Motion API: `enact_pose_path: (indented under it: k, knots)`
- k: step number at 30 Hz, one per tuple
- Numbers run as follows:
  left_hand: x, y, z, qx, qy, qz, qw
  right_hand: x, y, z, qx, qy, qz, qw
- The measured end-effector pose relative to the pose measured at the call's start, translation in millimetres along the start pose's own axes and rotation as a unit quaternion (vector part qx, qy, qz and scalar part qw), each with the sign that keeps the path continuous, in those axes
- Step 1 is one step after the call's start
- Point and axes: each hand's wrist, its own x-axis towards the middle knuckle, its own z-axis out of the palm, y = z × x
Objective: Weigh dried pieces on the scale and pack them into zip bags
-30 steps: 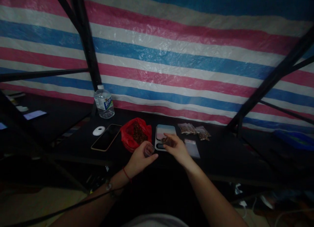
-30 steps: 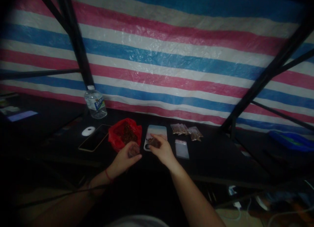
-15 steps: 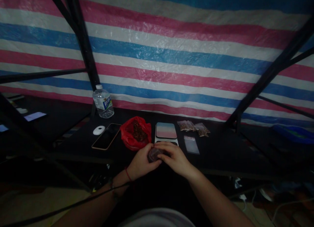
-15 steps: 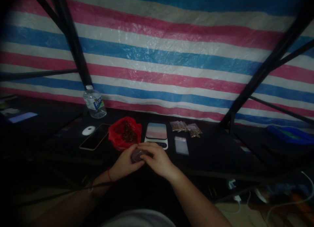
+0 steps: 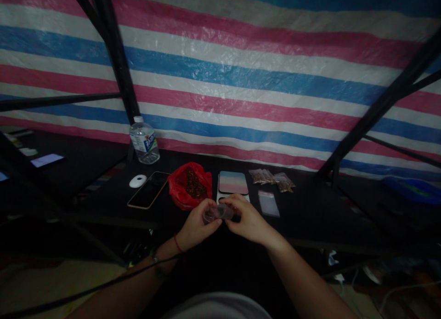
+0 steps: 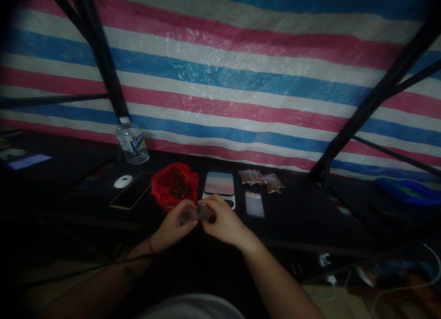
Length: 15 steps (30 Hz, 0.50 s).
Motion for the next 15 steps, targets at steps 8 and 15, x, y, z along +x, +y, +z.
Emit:
enact_pose_path:
  k: [8,15]
  knots:
    - [6,-5,-6.1,-0.207,0.014,-0.066,0.976,44,95,-22,-0.039,0.214,0.109,0.97]
    - [6,-7,-13.3,-0.429,-0.009,-0.112,0.896,61,136,-26,-0.165,0.21,0.169,0.949]
